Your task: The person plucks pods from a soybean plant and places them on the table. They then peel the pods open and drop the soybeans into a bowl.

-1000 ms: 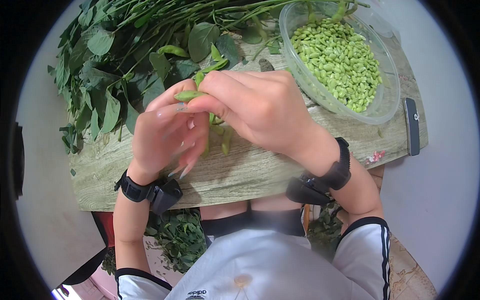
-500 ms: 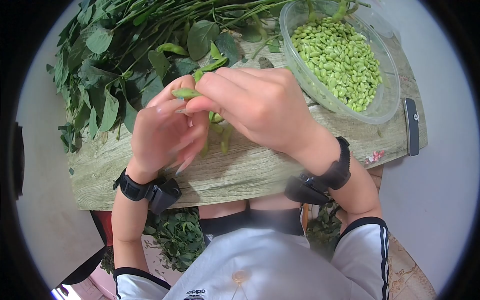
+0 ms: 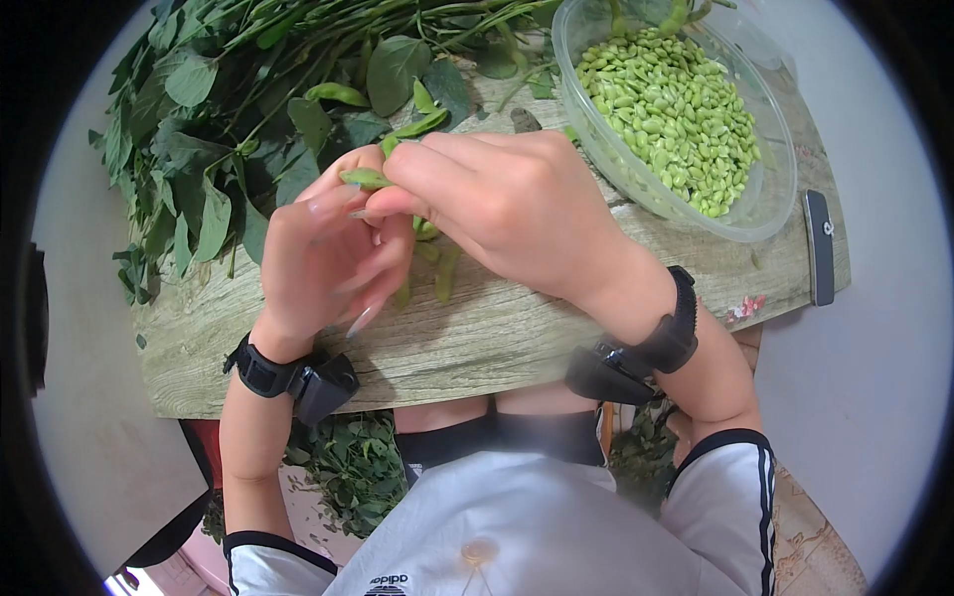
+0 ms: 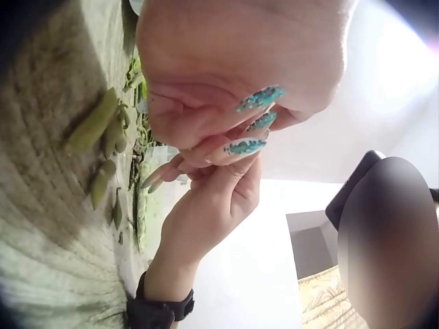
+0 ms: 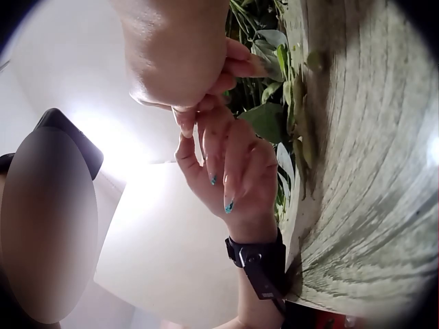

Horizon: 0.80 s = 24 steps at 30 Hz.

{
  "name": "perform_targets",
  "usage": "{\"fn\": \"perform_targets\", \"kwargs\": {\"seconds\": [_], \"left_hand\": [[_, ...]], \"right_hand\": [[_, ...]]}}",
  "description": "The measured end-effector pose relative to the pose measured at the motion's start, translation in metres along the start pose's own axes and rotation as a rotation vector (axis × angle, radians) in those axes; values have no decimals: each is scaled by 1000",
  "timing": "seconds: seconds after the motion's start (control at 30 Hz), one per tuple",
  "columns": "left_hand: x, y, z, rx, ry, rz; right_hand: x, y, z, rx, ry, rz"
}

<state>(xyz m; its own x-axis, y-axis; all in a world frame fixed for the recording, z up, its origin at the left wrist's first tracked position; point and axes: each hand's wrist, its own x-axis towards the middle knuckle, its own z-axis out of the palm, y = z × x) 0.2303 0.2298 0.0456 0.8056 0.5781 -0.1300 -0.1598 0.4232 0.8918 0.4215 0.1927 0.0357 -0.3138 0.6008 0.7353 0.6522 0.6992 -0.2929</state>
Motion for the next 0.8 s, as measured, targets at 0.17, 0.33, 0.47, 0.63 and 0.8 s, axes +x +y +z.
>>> {"fn": "perform_targets", "kwargs": {"seconds": [0.17,0.33,0.47,0.63,0.8], "left_hand": [[1,-2,-1,-4,11,-4],[0,-3,-2,-12,-7,16],[1,-5,-2,-32,0,17],[1,-6,-1,-43,53,-19],[1,-6,-1,-50,74,-9]], "right_hand": [[1,-4,-7,21,-77,26],[1,-4,-6,15,-88,26],[2,-5,-6,18,-83,16],[0,-1,-2,-94,-64,-31],[1,-5,-4,-39,-109,13]]}}
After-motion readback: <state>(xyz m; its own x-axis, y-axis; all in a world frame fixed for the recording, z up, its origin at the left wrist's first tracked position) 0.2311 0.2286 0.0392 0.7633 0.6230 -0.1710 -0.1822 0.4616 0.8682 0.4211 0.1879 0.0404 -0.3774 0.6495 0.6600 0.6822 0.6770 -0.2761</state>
